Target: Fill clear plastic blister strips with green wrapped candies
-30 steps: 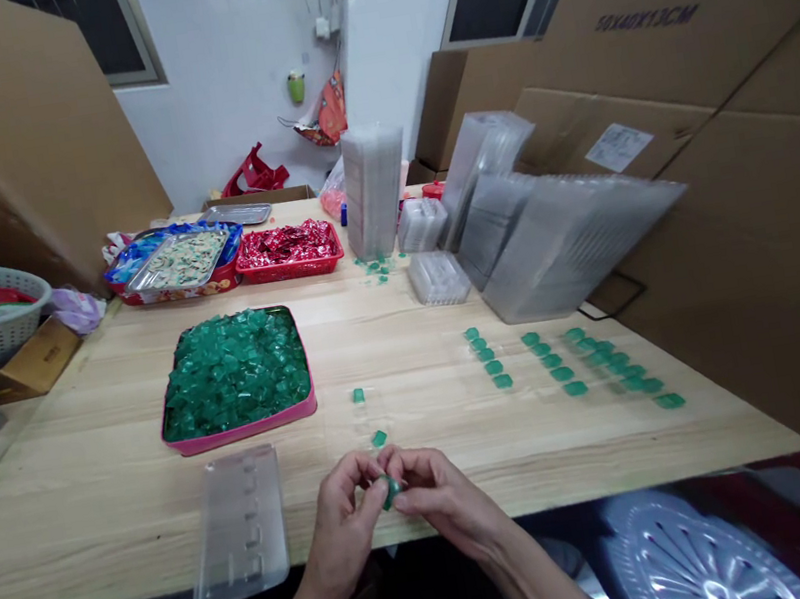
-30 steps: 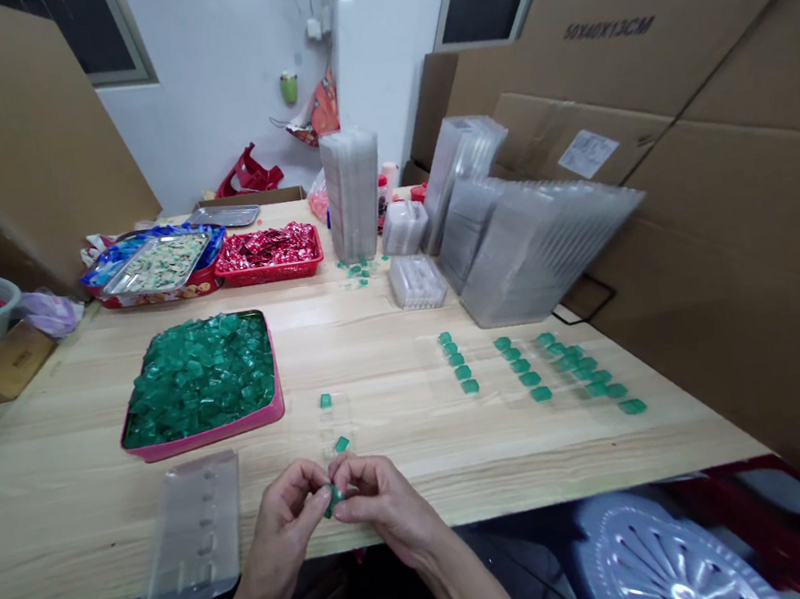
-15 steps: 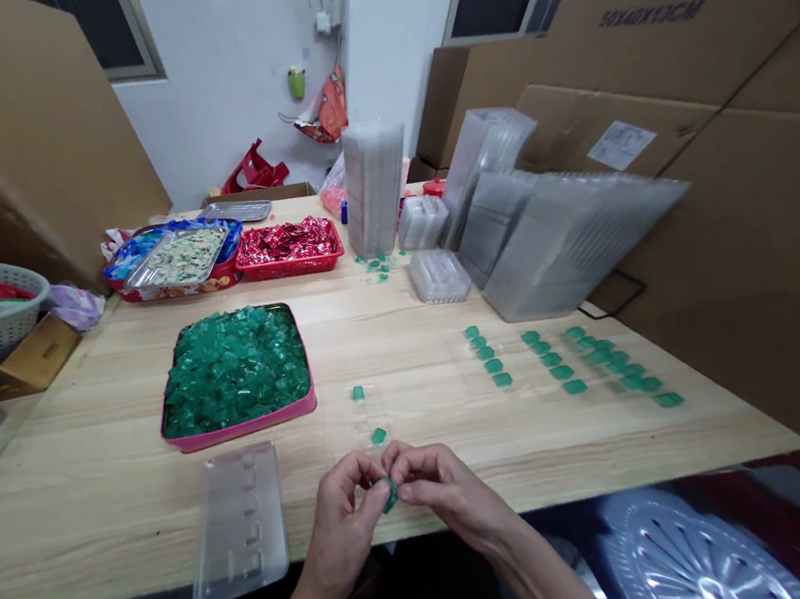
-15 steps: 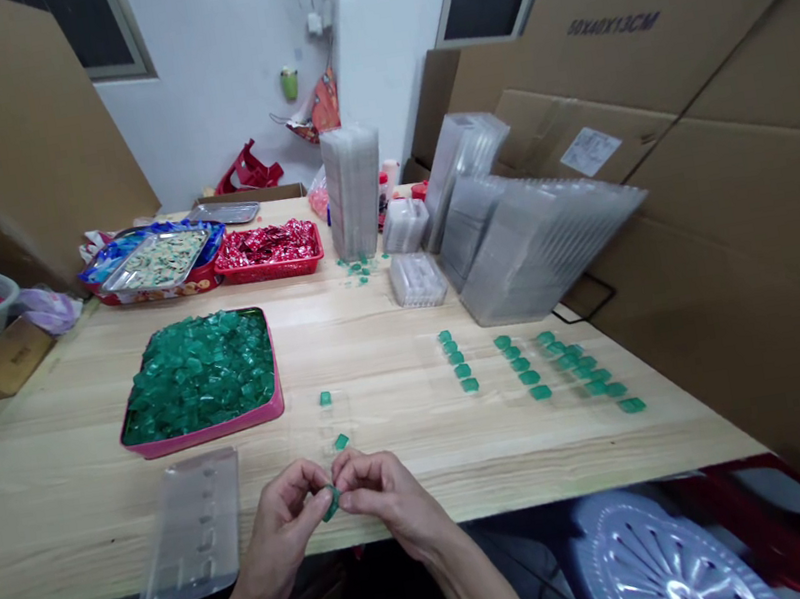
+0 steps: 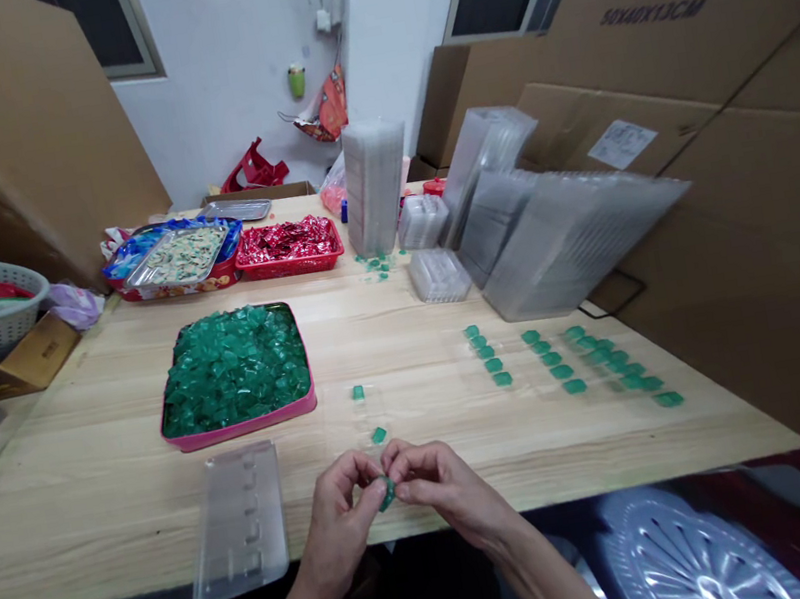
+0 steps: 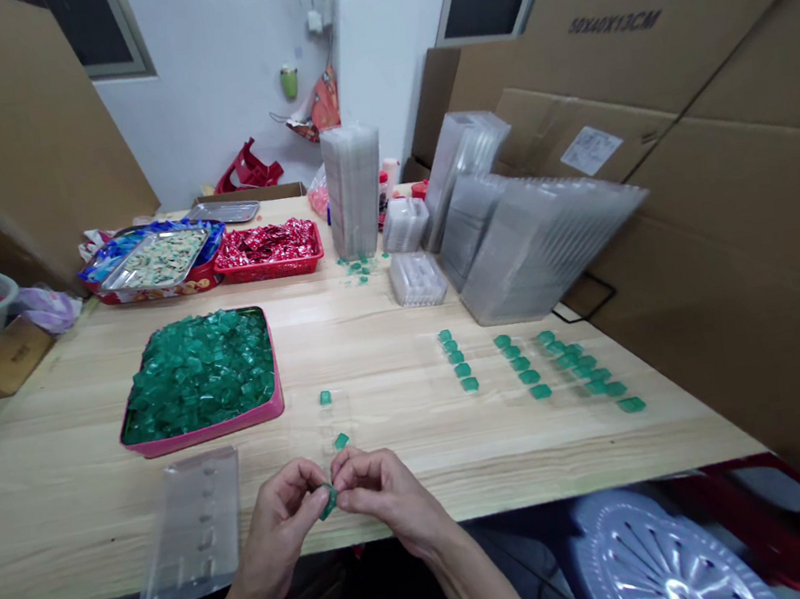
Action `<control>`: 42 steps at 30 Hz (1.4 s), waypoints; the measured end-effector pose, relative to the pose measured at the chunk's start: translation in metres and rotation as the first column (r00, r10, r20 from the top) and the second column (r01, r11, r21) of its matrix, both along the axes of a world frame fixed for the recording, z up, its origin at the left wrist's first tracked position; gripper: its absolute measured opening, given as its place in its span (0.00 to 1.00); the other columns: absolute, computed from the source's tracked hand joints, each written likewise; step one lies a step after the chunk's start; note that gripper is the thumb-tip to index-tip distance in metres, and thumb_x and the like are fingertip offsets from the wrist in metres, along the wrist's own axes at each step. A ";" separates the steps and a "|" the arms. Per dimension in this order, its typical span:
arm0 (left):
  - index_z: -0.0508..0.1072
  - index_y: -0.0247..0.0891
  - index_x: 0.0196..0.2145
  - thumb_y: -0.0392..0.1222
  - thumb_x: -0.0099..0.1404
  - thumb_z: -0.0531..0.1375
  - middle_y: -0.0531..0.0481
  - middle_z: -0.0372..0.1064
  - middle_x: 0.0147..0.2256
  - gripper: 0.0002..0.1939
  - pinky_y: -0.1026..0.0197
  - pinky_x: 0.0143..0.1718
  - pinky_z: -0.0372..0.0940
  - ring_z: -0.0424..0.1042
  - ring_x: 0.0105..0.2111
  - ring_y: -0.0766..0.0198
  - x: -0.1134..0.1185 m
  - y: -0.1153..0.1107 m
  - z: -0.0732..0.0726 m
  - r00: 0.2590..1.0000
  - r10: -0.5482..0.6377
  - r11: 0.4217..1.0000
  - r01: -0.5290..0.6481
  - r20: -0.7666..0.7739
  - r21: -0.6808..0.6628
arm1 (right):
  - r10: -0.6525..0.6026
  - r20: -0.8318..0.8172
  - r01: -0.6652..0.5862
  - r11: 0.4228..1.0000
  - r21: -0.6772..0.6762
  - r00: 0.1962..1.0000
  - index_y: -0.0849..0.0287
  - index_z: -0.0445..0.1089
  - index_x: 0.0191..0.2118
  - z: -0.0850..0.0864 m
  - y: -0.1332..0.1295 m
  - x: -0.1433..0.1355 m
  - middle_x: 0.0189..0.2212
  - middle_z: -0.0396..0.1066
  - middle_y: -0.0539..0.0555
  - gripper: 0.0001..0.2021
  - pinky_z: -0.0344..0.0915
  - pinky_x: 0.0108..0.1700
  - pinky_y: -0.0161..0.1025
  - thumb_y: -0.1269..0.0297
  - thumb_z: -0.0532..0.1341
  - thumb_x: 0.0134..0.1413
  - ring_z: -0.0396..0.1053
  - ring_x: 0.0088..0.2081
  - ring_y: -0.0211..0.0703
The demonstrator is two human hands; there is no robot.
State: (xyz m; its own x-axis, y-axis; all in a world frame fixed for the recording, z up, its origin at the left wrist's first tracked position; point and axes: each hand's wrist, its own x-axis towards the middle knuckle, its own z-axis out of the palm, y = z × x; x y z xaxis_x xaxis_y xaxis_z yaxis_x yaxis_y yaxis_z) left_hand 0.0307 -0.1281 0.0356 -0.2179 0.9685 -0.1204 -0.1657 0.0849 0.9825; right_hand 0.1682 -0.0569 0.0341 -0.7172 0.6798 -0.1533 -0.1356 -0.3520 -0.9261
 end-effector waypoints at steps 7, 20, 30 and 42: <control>0.68 0.36 0.26 0.36 0.56 0.58 0.52 0.64 0.26 0.03 0.65 0.31 0.56 0.62 0.28 0.65 -0.002 -0.003 -0.003 0.991 -0.017 0.999 0.021 -0.133 0.029 | 0.048 0.011 -0.048 0.998 0.038 0.999 0.59 0.75 0.24 -0.001 0.001 0.003 0.32 0.63 0.51 0.04 0.56 0.38 0.36 0.65 0.67 0.40 0.60 0.35 0.40; 0.69 0.37 0.27 0.35 0.57 0.57 0.52 0.66 0.27 0.02 0.65 0.31 0.56 0.63 0.29 0.65 -0.005 -0.005 -0.007 0.974 -0.029 0.998 0.041 -0.223 0.046 | 0.057 0.034 -0.060 0.994 0.089 0.998 0.60 0.74 0.25 0.003 0.000 0.001 0.32 0.62 0.51 0.08 0.55 0.36 0.35 0.60 0.67 0.42 0.59 0.34 0.38; 0.69 0.35 0.25 0.40 0.54 0.62 0.53 0.64 0.24 0.07 0.65 0.30 0.56 0.62 0.28 0.66 -0.001 -0.003 -0.014 1.000 0.018 1.000 -0.018 0.019 0.001 | 0.027 0.021 -0.029 0.994 0.109 0.999 0.60 0.72 0.26 -0.002 -0.002 0.002 0.31 0.64 0.52 0.10 0.57 0.37 0.35 0.59 0.69 0.41 0.62 0.35 0.40; 0.75 0.37 0.34 0.43 0.40 0.73 0.42 0.74 0.37 0.21 0.61 0.35 0.61 0.70 0.39 0.56 -0.032 0.024 -0.049 0.791 0.118 0.993 -0.093 0.600 -0.074 | -0.080 0.161 0.055 0.986 0.155 0.984 0.62 0.68 0.22 -0.022 0.081 -0.014 0.16 0.68 0.49 0.12 0.59 0.24 0.32 0.62 0.71 0.34 0.64 0.19 0.34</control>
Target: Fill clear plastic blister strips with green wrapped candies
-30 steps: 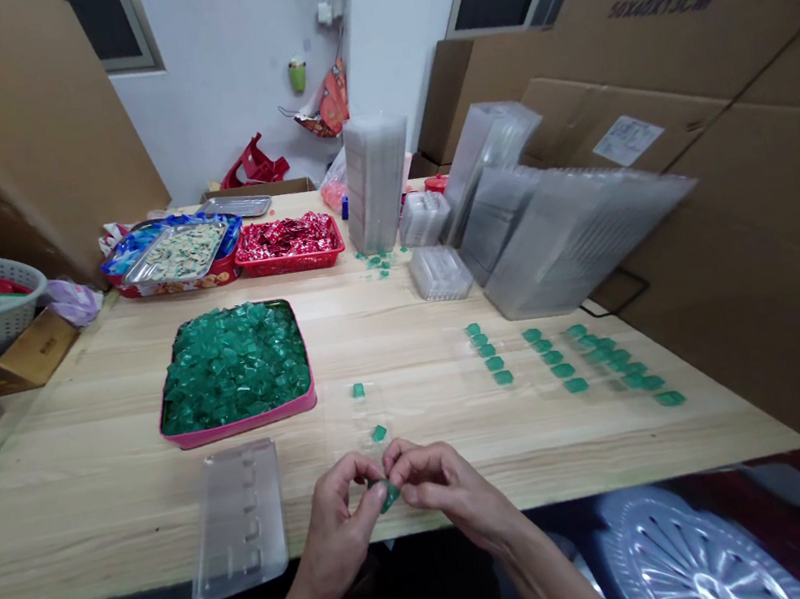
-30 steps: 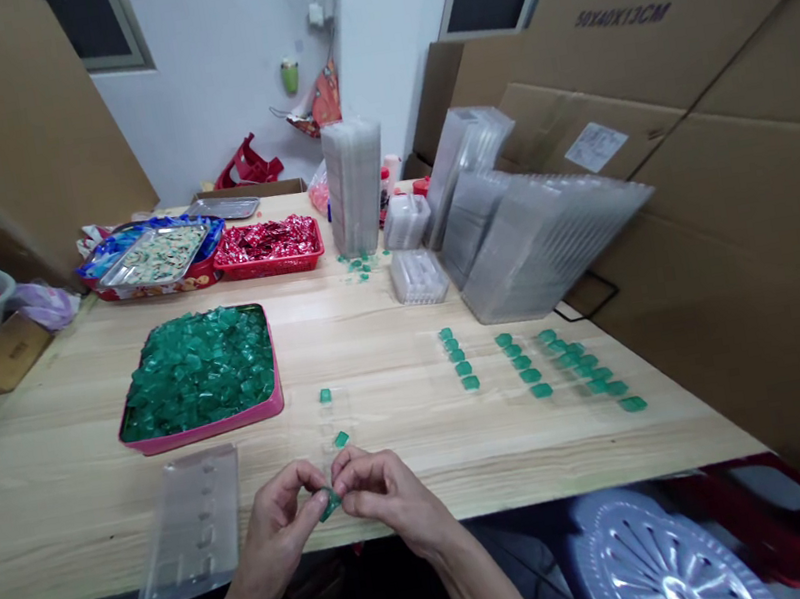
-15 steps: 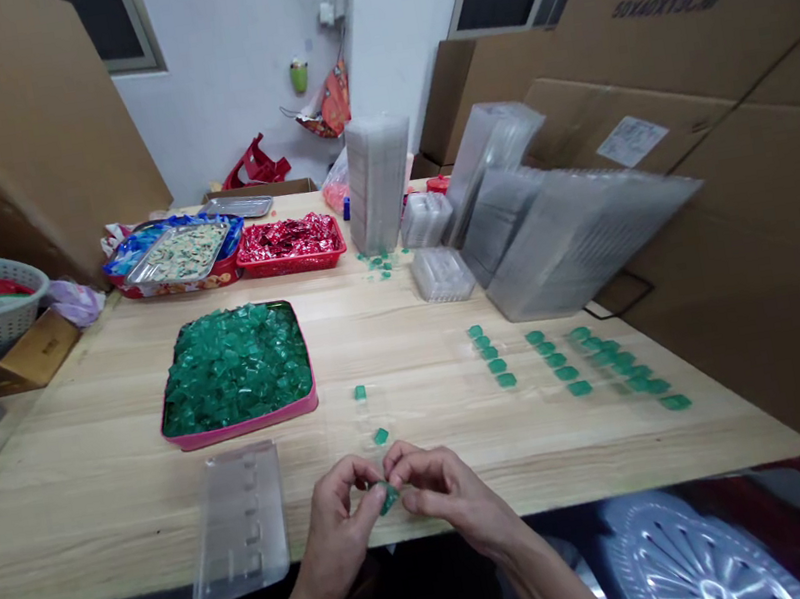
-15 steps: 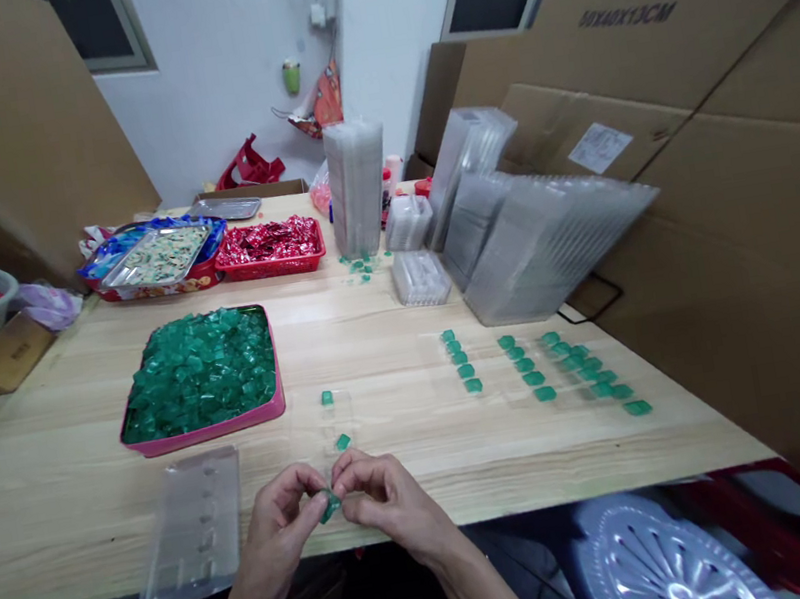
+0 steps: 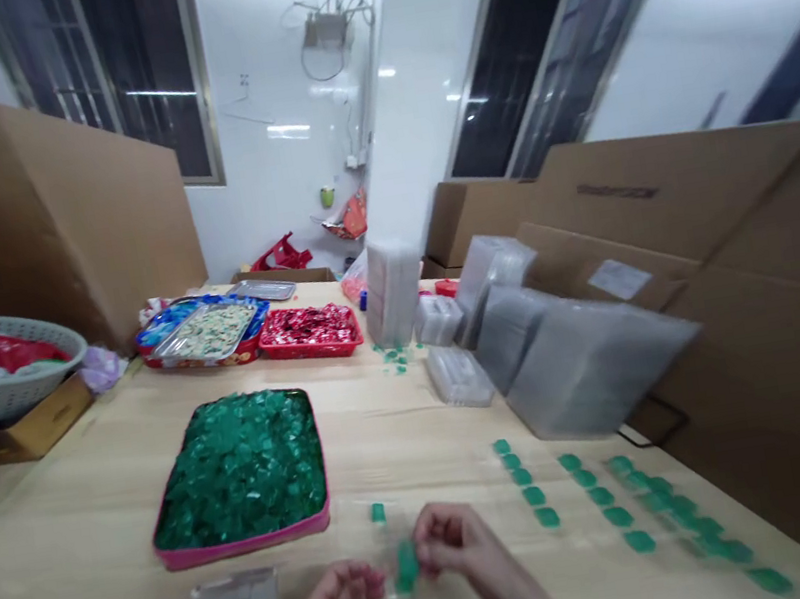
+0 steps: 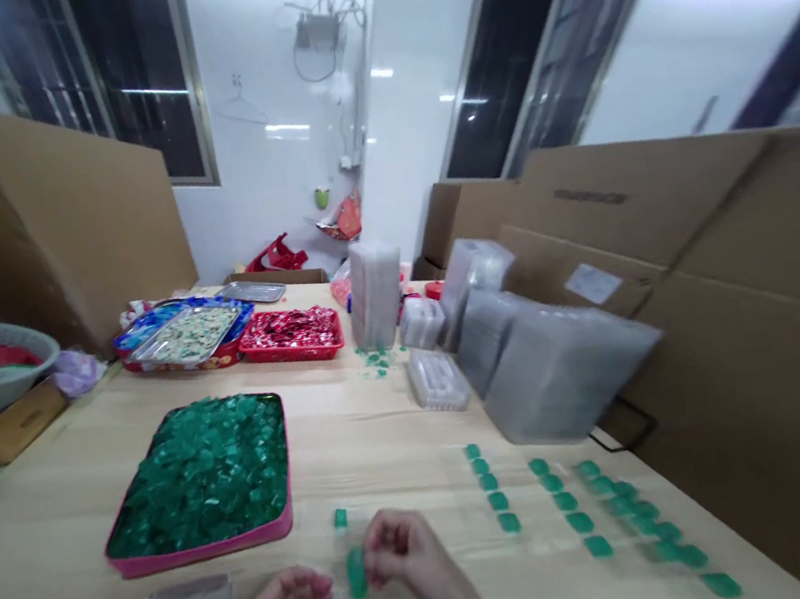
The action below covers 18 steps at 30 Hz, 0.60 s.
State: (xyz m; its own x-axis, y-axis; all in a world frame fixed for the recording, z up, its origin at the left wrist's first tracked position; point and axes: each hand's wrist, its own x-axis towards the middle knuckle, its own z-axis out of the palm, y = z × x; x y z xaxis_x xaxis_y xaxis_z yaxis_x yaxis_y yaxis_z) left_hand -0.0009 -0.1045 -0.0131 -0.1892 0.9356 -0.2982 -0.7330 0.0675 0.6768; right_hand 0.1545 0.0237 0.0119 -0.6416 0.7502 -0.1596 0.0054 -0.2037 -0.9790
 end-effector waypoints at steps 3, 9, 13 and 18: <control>0.75 0.35 0.30 0.43 0.43 0.71 0.44 0.74 0.32 0.16 0.62 0.33 0.59 0.70 0.35 0.60 -0.006 -0.005 0.015 0.999 0.036 0.999 -0.036 -0.020 -0.019 | -0.057 0.117 0.042 0.992 0.123 0.992 0.62 0.68 0.20 0.008 0.062 -0.013 0.15 0.67 0.49 0.13 0.61 0.23 0.33 0.60 0.70 0.31 0.63 0.18 0.36; 0.72 0.34 0.26 0.44 0.44 0.69 0.47 0.72 0.24 0.14 0.63 0.30 0.56 0.67 0.26 0.65 -0.017 -0.010 0.025 0.996 0.090 0.994 -0.091 -0.017 -0.056 | -0.354 0.059 0.285 0.830 0.479 0.933 0.60 0.69 0.21 0.026 0.170 -0.066 0.23 0.71 0.55 0.16 0.63 0.30 0.39 0.50 0.64 0.32 0.67 0.27 0.43; 0.71 0.33 0.25 0.44 0.44 0.69 0.48 0.71 0.23 0.14 0.62 0.30 0.55 0.67 0.25 0.65 -0.023 -0.010 0.022 0.992 0.127 0.988 -0.127 -0.010 -0.085 | -0.173 0.092 0.091 0.819 0.566 0.981 0.59 0.70 0.21 0.025 0.135 -0.105 0.27 0.73 0.55 0.10 0.64 0.34 0.39 0.57 0.64 0.35 0.69 0.32 0.45; 0.70 0.34 0.25 0.43 0.46 0.67 0.49 0.70 0.22 0.13 0.62 0.30 0.55 0.66 0.25 0.65 -0.027 -0.012 0.024 0.992 0.128 0.987 -0.128 -0.007 -0.097 | 0.250 0.463 -0.525 0.350 0.776 0.851 0.58 0.73 0.36 0.020 0.050 -0.147 0.35 0.75 0.54 0.13 0.61 0.45 0.41 0.76 0.59 0.42 0.70 0.39 0.44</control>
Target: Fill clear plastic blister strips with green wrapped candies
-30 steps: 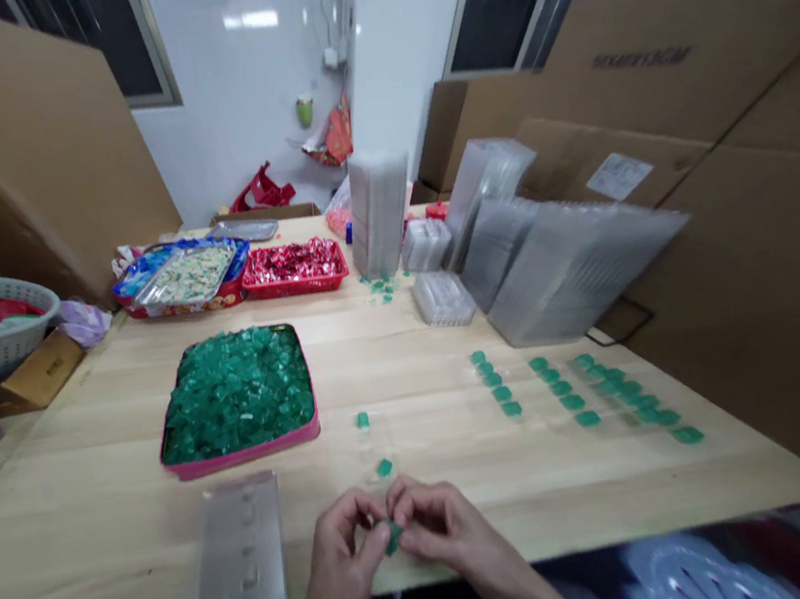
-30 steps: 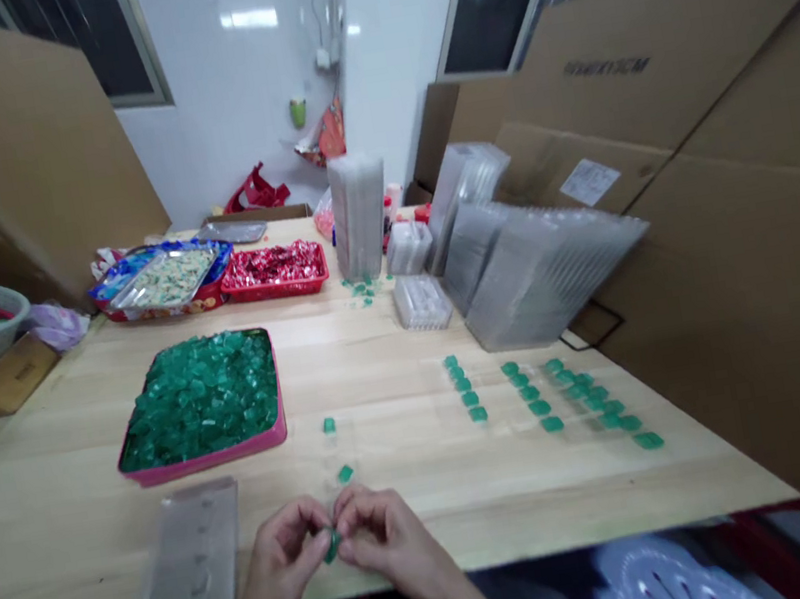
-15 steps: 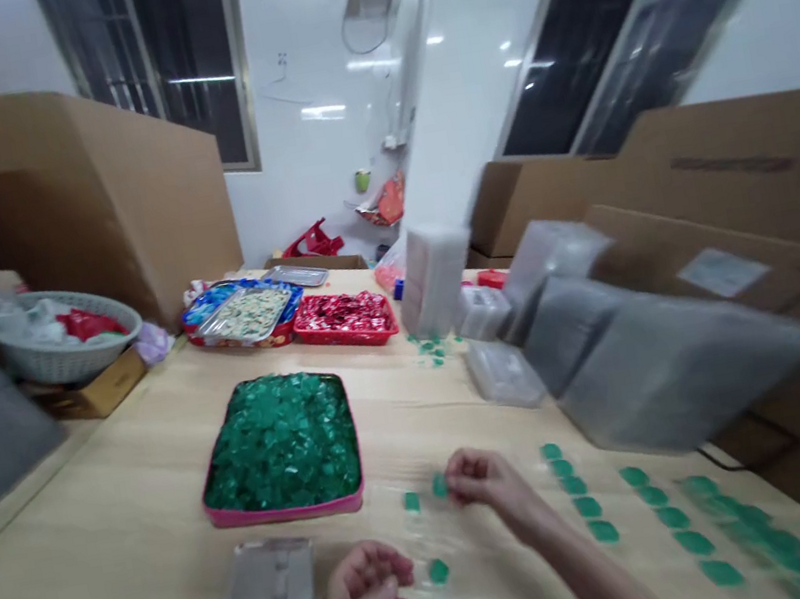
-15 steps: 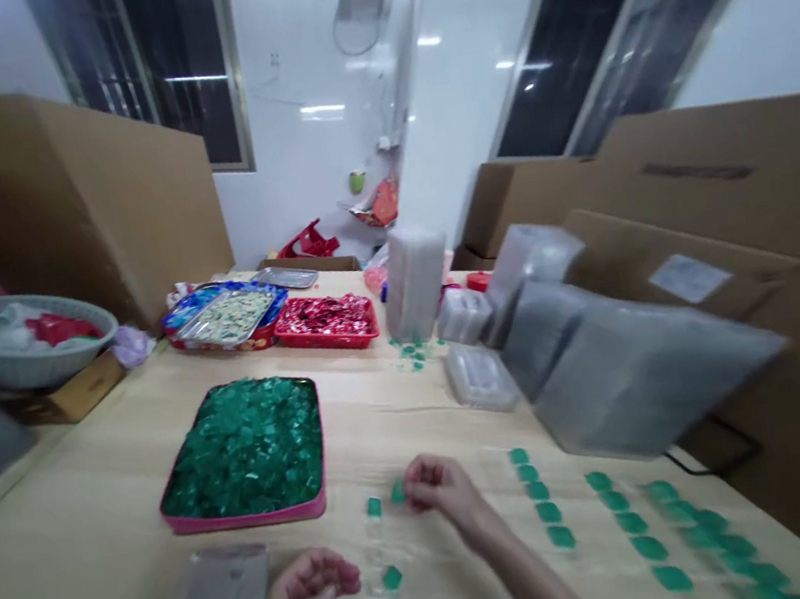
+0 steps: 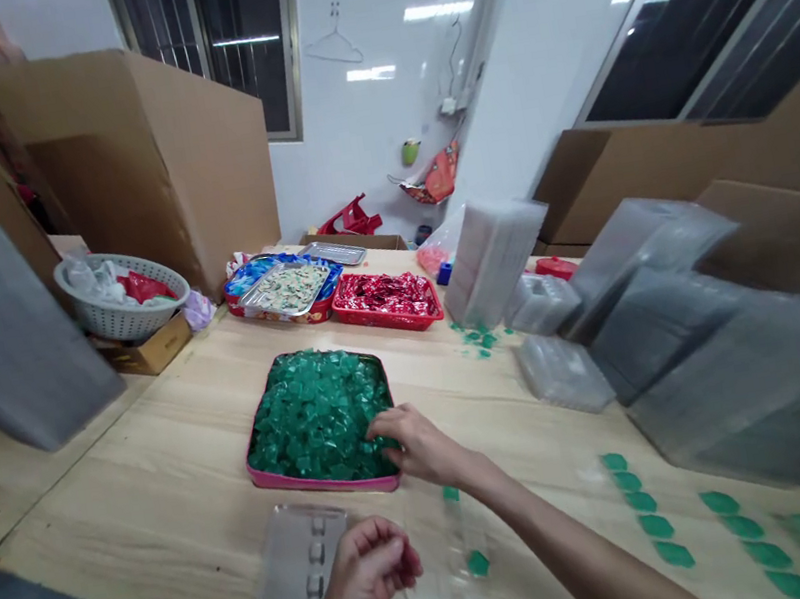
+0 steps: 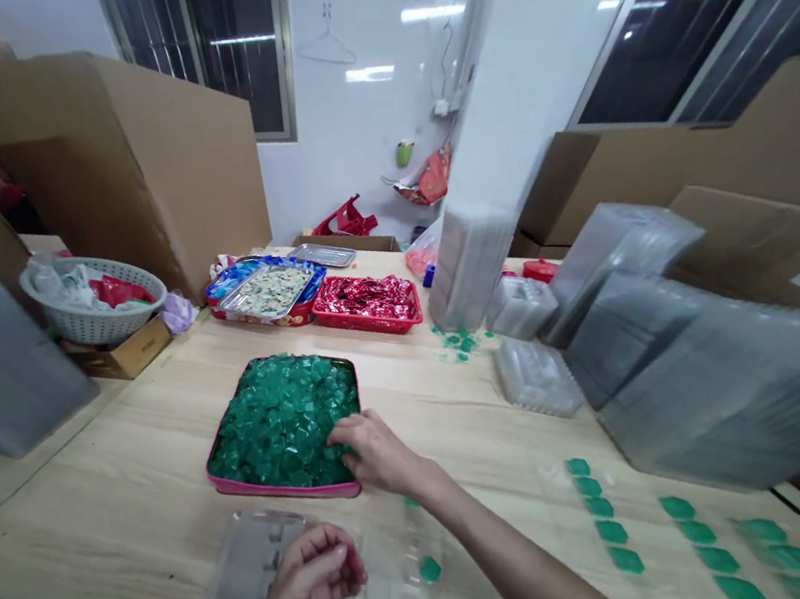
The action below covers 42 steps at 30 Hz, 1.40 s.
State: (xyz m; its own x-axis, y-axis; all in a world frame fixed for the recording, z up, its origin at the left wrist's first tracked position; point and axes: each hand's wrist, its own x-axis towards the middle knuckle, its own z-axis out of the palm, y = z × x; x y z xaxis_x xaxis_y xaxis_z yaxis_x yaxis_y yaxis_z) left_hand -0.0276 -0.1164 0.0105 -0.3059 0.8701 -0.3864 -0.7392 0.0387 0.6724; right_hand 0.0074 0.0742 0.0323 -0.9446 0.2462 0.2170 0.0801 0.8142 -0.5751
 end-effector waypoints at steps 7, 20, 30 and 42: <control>0.70 0.33 0.23 0.43 0.48 0.66 0.50 0.68 0.22 0.11 0.63 0.29 0.56 0.65 0.25 0.67 -0.005 -0.007 0.001 0.993 0.057 0.998 -0.056 -0.103 0.006 | -0.098 -0.044 0.092 0.988 -0.121 0.994 0.58 0.72 0.37 0.004 -0.016 0.001 0.36 0.74 0.54 0.13 0.62 0.44 0.41 0.77 0.58 0.45 0.69 0.38 0.44; 0.70 0.33 0.21 0.37 0.44 0.65 0.54 0.65 0.19 0.07 0.65 0.26 0.56 0.61 0.21 0.70 0.038 0.022 0.007 0.938 -0.011 1.000 0.006 -0.345 -0.014 | -0.411 -0.061 0.327 0.799 -0.504 0.910 0.58 0.73 0.31 -0.006 -0.084 0.129 0.29 0.73 0.52 0.04 0.63 0.39 0.38 0.66 0.63 0.47 0.68 0.34 0.42; 0.71 0.34 0.24 0.36 0.49 0.60 0.52 0.67 0.22 0.03 0.64 0.29 0.58 0.64 0.25 0.66 0.050 0.013 -0.022 0.772 -0.126 0.991 0.075 -0.623 -0.108 | -0.567 -0.085 0.493 0.773 -0.400 0.819 0.59 0.72 0.30 -0.043 -0.055 0.133 0.27 0.72 0.52 0.06 0.64 0.36 0.38 0.72 0.60 0.43 0.68 0.31 0.42; 0.72 0.35 0.25 0.36 0.49 0.60 0.51 0.68 0.24 0.03 0.64 0.32 0.60 0.66 0.28 0.64 0.047 0.009 -0.022 0.782 -0.159 0.986 0.099 -0.603 -0.131 | -0.421 -0.026 0.413 0.900 -0.142 0.907 0.58 0.71 0.35 -0.040 -0.055 0.134 0.33 0.69 0.53 0.11 0.63 0.37 0.37 0.77 0.56 0.46 0.67 0.33 0.41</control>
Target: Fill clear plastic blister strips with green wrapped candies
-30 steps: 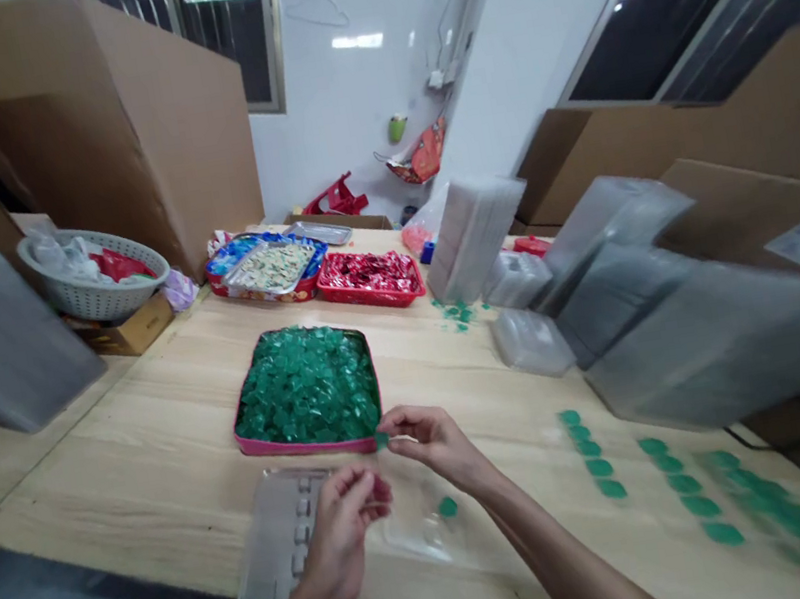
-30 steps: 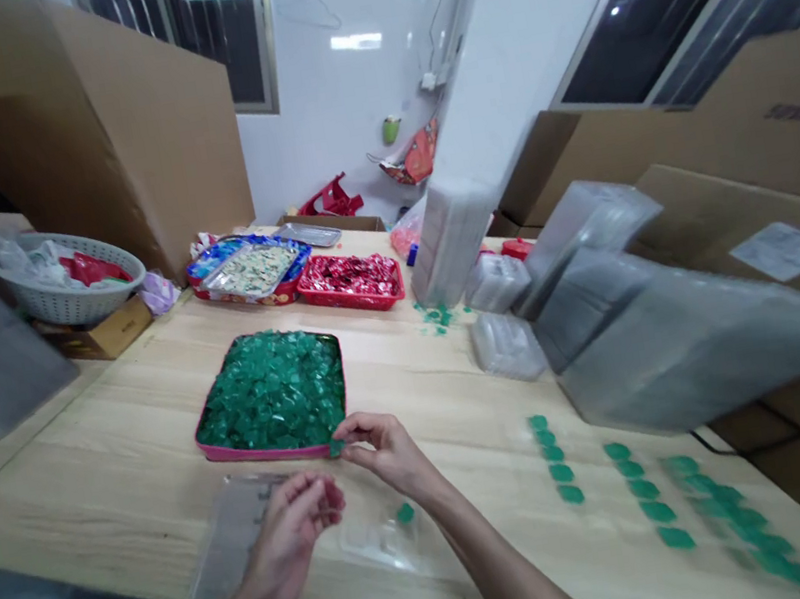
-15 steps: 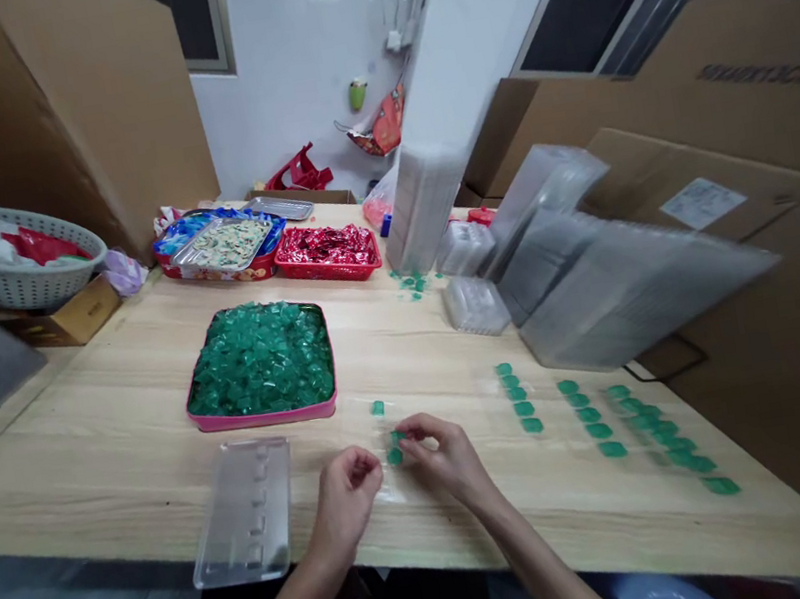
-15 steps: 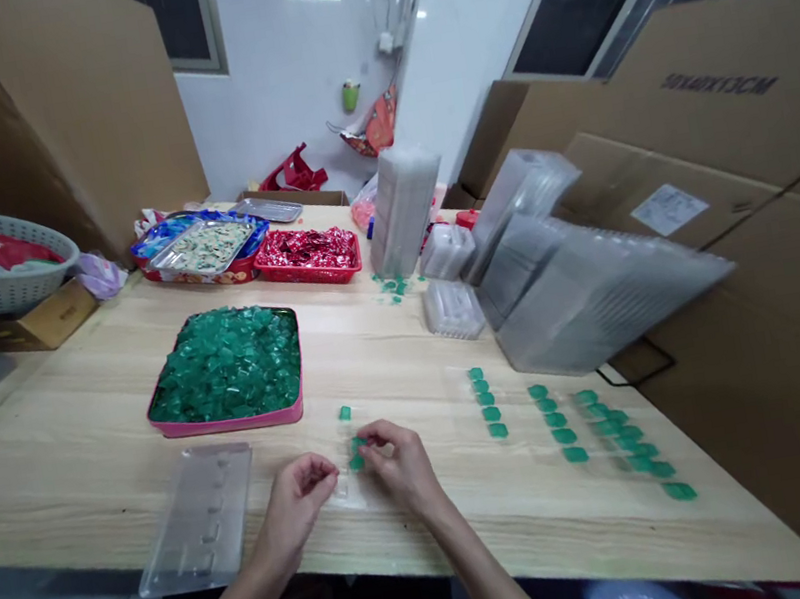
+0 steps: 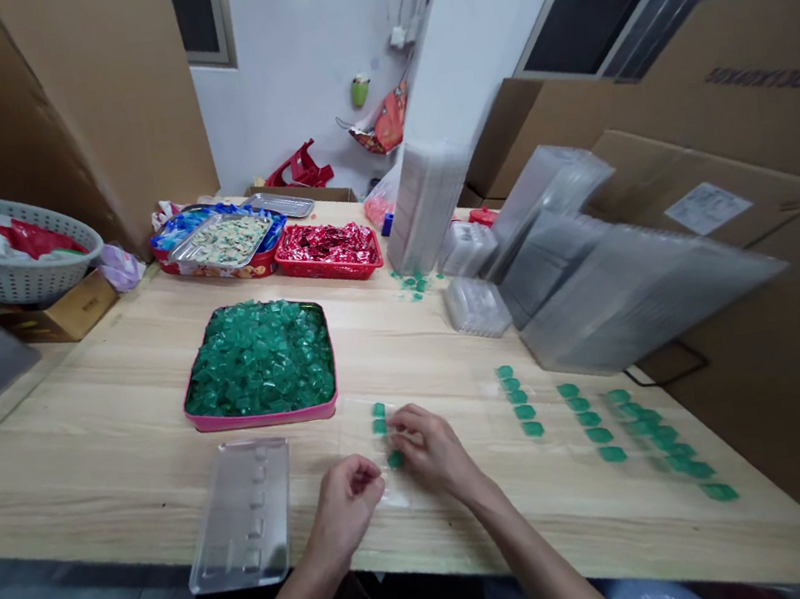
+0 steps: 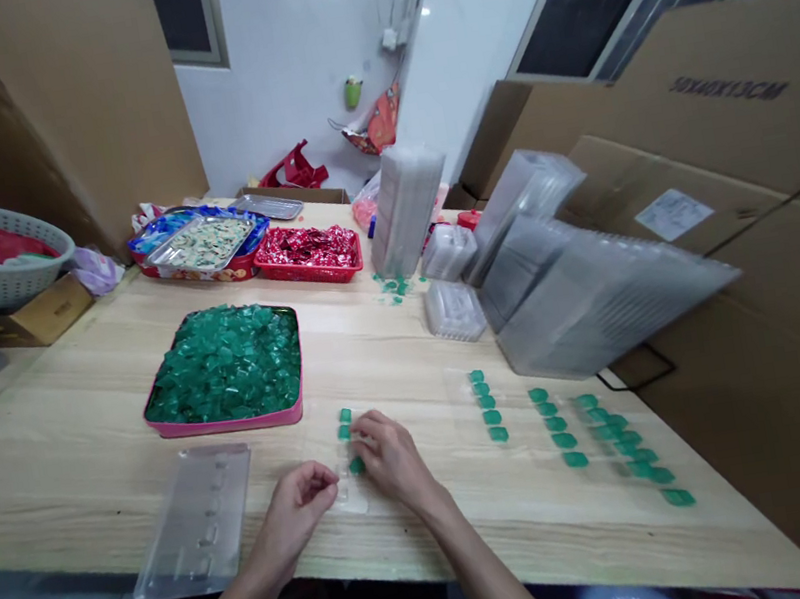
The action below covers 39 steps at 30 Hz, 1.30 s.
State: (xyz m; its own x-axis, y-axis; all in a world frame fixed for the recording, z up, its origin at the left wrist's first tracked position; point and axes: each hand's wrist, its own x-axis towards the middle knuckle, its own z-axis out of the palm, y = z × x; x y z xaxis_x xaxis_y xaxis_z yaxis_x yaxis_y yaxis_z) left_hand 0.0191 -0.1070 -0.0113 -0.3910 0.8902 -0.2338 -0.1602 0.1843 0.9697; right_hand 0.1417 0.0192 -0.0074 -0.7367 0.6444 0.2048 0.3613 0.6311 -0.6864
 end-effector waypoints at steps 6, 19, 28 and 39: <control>0.72 0.34 0.26 0.36 0.50 0.60 0.51 0.69 0.25 0.03 0.63 0.33 0.60 0.66 0.28 0.63 -0.001 -0.001 0.002 1.000 -0.016 1.000 0.016 0.003 0.001 | 0.050 0.055 -0.051 0.999 0.019 0.997 0.57 0.72 0.38 0.000 -0.022 0.019 0.35 0.71 0.55 0.13 0.63 0.42 0.42 0.75 0.56 0.47 0.66 0.38 0.46; 0.77 0.34 0.28 0.38 0.52 0.61 0.47 0.73 0.28 0.06 0.62 0.35 0.61 0.69 0.31 0.60 0.002 0.002 0.011 0.992 0.056 0.993 -0.067 0.112 0.100 | -0.163 -0.333 -0.034 0.856 -0.516 0.929 0.57 0.73 0.31 0.011 -0.037 0.011 0.32 0.71 0.53 0.04 0.63 0.42 0.39 0.66 0.65 0.45 0.68 0.37 0.44; 0.78 0.39 0.33 0.32 0.57 0.57 0.46 0.73 0.33 0.10 0.60 0.39 0.63 0.70 0.36 0.58 0.004 -0.006 0.028 0.948 0.069 0.955 0.027 -0.311 0.294 | -0.518 -0.360 -0.056 0.512 -0.857 0.776 0.56 0.75 0.28 -0.002 -0.050 0.001 0.28 0.74 0.50 0.11 0.65 0.37 0.35 0.66 0.72 0.32 0.69 0.31 0.38; 0.73 0.37 0.30 0.32 0.55 0.56 0.46 0.71 0.33 0.07 0.58 0.38 0.62 0.69 0.34 0.58 0.002 -0.008 0.012 0.871 0.012 0.989 0.061 -0.490 0.132 | -0.168 -0.187 0.117 0.959 -0.257 0.968 0.58 0.74 0.32 -0.006 -0.018 0.000 0.31 0.73 0.54 0.07 0.65 0.41 0.41 0.73 0.59 0.46 0.69 0.35 0.44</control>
